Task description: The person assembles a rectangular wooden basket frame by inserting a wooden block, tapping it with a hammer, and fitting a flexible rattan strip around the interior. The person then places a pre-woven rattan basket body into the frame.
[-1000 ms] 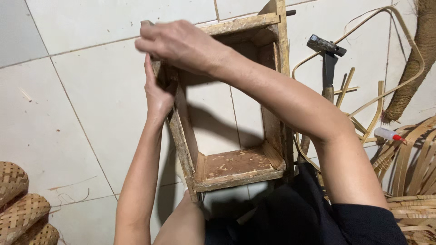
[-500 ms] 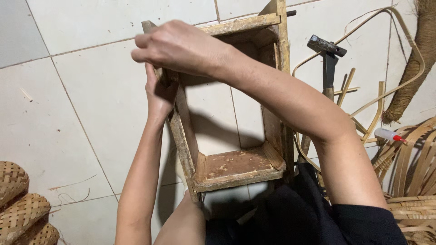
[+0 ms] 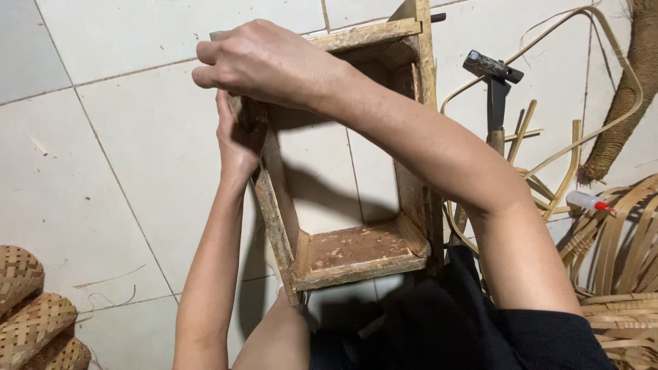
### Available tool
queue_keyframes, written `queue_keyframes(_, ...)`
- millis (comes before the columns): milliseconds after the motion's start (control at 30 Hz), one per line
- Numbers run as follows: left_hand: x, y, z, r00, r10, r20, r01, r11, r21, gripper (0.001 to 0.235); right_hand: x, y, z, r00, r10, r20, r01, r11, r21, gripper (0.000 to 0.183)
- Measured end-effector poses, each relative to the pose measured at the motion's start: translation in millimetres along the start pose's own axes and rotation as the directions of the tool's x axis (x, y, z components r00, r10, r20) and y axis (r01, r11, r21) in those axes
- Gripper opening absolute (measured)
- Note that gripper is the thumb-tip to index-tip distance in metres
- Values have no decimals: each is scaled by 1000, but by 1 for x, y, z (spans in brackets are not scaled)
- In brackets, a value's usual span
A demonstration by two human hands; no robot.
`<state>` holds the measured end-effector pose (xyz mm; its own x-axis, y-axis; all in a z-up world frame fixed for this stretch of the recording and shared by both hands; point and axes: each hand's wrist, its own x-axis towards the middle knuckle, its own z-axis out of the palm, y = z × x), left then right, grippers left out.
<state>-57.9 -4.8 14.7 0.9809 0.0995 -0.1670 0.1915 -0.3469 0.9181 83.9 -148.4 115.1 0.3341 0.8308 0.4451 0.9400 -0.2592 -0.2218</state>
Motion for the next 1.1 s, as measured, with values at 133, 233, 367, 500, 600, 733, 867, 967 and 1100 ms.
queue_keyframes(133,0,1,1,992,-125,-7,125,991,-40,82,1,-2,3,1000,11,1,-11,1000,-14,15)
queue_keyframes(233,2,4,-1,996,90,-5,-90,996,-1,91,3,2,7,999,-45,-4,45,999,8,11)
queue_keyframes(367,-2,0,0,989,-145,-9,146,989,22,90,-9,1,32,997,-13,-79,11,1000,-18,14)
queue_keyframes(500,3,-2,0,993,-112,-43,116,985,124,93,-23,8,59,999,43,16,-43,999,-6,11)
queue_keyframes(600,1,-8,-1,998,-24,-61,32,991,127,93,-39,7,78,996,91,21,-91,996,17,13)
queue_keyframes(733,1,-13,0,996,-79,-45,81,995,56,91,-56,3,91,995,55,-80,-65,989,-133,18)
queue_keyframes(867,1,-5,-2,997,-60,-56,67,989,133,97,-57,7,93,997,0,-80,-19,971,-237,18)
queue_keyframes(967,6,8,-3,997,68,-46,-57,976,208,108,-60,13,91,994,48,-100,-72,965,-253,20)
queue_keyframes(1100,25,17,0,970,228,-82,-172,887,428,114,-69,13,93,966,42,-256,-129,934,-333,32)
